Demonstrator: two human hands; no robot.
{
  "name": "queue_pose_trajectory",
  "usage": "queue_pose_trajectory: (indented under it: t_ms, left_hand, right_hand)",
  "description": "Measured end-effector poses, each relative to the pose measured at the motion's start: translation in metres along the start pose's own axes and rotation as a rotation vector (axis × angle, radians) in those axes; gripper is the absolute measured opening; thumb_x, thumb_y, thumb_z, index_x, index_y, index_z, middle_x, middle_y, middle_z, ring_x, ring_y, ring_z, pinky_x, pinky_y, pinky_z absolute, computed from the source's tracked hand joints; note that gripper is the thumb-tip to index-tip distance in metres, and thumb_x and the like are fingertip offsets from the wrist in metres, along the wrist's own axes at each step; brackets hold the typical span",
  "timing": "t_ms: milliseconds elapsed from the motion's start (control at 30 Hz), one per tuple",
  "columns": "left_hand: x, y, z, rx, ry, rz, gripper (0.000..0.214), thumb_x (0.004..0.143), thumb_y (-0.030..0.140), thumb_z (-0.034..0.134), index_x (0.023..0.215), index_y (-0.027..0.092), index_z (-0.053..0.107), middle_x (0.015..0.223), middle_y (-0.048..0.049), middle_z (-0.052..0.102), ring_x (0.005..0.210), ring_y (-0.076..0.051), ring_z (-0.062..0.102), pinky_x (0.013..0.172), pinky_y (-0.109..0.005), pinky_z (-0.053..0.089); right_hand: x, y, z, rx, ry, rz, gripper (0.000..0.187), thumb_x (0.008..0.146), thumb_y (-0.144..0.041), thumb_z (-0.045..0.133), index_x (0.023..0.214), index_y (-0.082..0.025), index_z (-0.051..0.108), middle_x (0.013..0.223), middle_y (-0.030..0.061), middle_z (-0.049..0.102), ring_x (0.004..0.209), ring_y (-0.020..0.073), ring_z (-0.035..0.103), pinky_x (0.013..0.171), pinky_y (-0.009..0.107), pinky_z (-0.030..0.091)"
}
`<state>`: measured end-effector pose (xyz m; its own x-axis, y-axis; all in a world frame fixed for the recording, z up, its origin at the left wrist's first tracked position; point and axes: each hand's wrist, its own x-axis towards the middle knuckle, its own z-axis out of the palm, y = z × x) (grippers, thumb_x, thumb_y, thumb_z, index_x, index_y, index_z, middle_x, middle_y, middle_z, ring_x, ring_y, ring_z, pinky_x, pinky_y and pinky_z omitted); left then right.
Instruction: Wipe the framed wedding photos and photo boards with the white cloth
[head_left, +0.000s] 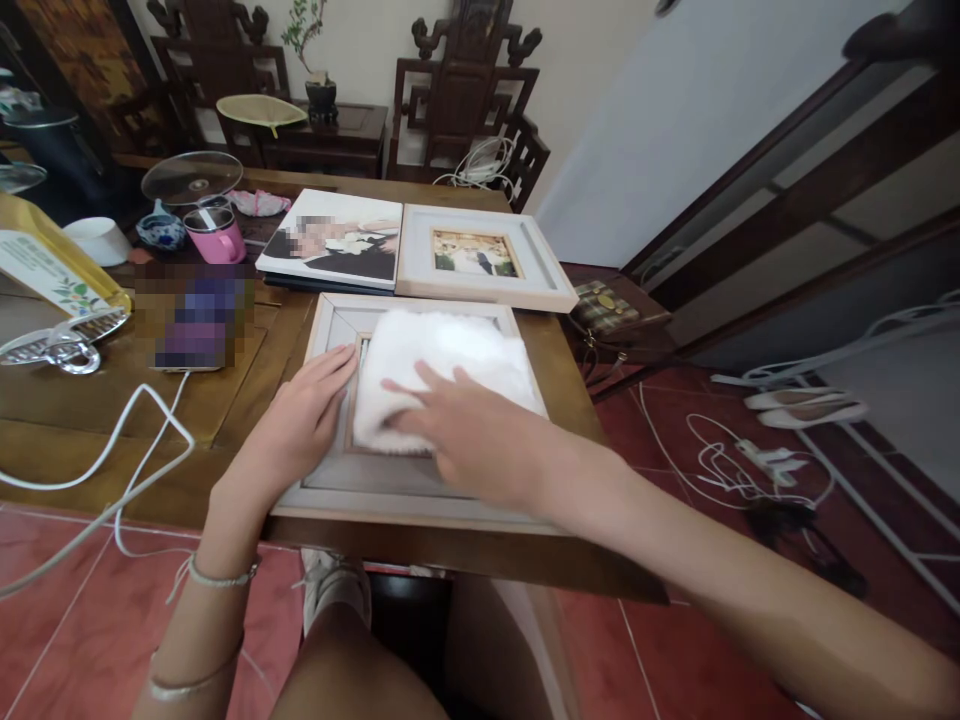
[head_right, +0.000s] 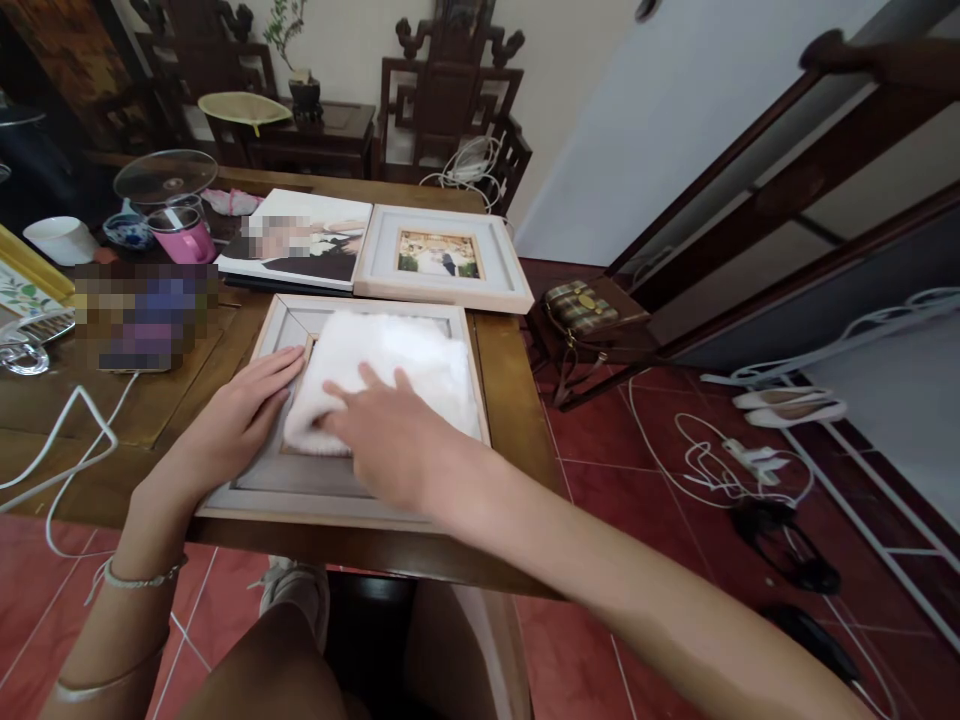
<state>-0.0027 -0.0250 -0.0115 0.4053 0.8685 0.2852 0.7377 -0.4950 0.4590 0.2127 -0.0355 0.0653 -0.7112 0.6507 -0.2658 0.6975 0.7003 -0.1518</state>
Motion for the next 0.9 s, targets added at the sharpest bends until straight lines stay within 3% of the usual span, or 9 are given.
queue_pose_trajectory:
  t_ms: [133, 233, 300, 400, 467, 633, 767, 900]
  left_hand:
    - [0.001, 0.000, -0.001, 0.006, -0.007, 0.008, 0.048, 0.102, 0.025, 0.031, 0.142, 0.011, 0.051, 0.152, -0.0139, 0.047, 0.143, -0.025, 0.041, 0.120, -0.047, 0.032]
    - [0.001, 0.000, -0.001, 0.000, -0.005, 0.009, 0.047, 0.103, 0.029, 0.032, 0.142, 0.011, 0.052, 0.151, -0.0137, 0.048, 0.143, -0.025, 0.042, 0.120, -0.047, 0.032]
    - [0.001, 0.001, -0.002, -0.018, 0.012, 0.004, 0.050, 0.104, 0.033, 0.031, 0.142, 0.009, 0.051, 0.151, -0.0146, 0.048, 0.142, -0.025, 0.042, 0.121, -0.045, 0.031]
    - [0.000, 0.006, -0.004, -0.070, 0.048, -0.007, 0.054, 0.105, 0.039, 0.029, 0.146, 0.008, 0.047, 0.153, -0.0141, 0.045, 0.143, -0.024, 0.040, 0.122, -0.043, 0.028]
    - [-0.002, 0.009, -0.006, -0.107, 0.059, -0.030, 0.057, 0.105, 0.044, 0.027, 0.149, 0.010, 0.043, 0.155, -0.0121, 0.042, 0.144, -0.023, 0.039, 0.122, -0.042, 0.027]
    - [-0.005, 0.012, -0.009, -0.160, 0.118, -0.075, 0.067, 0.103, 0.058, 0.023, 0.154, 0.016, 0.034, 0.158, -0.0095, 0.038, 0.146, -0.025, 0.036, 0.122, -0.044, 0.025]
    - [-0.007, 0.010, -0.010, -0.179, 0.135, -0.046, 0.075, 0.100, 0.065, 0.016, 0.156, 0.018, 0.031, 0.161, -0.0093, 0.032, 0.148, -0.027, 0.030, 0.123, -0.046, 0.022]
    - [-0.005, 0.009, -0.009, -0.168, 0.112, -0.074, 0.075, 0.100, 0.064, 0.013, 0.153, 0.017, 0.036, 0.159, -0.0100, 0.037, 0.147, -0.026, 0.034, 0.123, -0.044, 0.024]
  right_hand:
    - [-0.035, -0.021, -0.016, 0.115, -0.106, -0.120, 0.058, 0.071, 0.004, 0.047, 0.116, -0.025, 0.071, 0.126, 0.0077, 0.068, 0.119, 0.0315, 0.061, 0.092, 0.040, 0.051]
    - [-0.032, -0.021, -0.018, 0.092, -0.080, -0.032, 0.056, 0.075, 0.001, 0.045, 0.118, -0.025, 0.069, 0.117, 0.0095, 0.071, 0.106, 0.0306, 0.066, 0.087, 0.042, 0.052]
    - [-0.016, -0.012, -0.015, 0.037, -0.002, 0.089, 0.058, 0.079, -0.001, 0.044, 0.129, -0.024, 0.064, 0.128, 0.0120, 0.066, 0.116, 0.0352, 0.061, 0.095, 0.052, 0.049]
    - [0.018, 0.005, -0.006, -0.072, 0.105, 0.271, 0.060, 0.084, -0.004, 0.044, 0.142, -0.019, 0.053, 0.154, 0.0131, 0.044, 0.141, 0.0443, 0.036, 0.107, 0.069, 0.033]
    - [0.037, 0.010, 0.001, -0.111, 0.148, 0.320, 0.062, 0.086, -0.006, 0.045, 0.147, -0.017, 0.047, 0.162, 0.0114, 0.029, 0.146, 0.0464, 0.022, 0.110, 0.074, 0.024]
    - [0.049, -0.009, 0.011, -0.140, 0.274, 0.155, 0.051, 0.095, -0.009, 0.034, 0.143, -0.012, 0.053, 0.162, 0.0138, 0.027, 0.147, 0.0473, 0.017, 0.112, 0.073, 0.024]
    - [0.032, -0.036, 0.010, -0.105, 0.154, 0.020, 0.043, 0.096, -0.014, 0.042, 0.134, -0.017, 0.062, 0.160, 0.0135, 0.033, 0.145, 0.0490, 0.023, 0.110, 0.073, 0.028]
    - [0.006, -0.053, 0.011, -0.056, 0.072, -0.109, 0.036, 0.097, -0.019, 0.047, 0.125, -0.019, 0.069, 0.159, 0.0147, 0.034, 0.143, 0.0500, 0.026, 0.109, 0.073, 0.029]
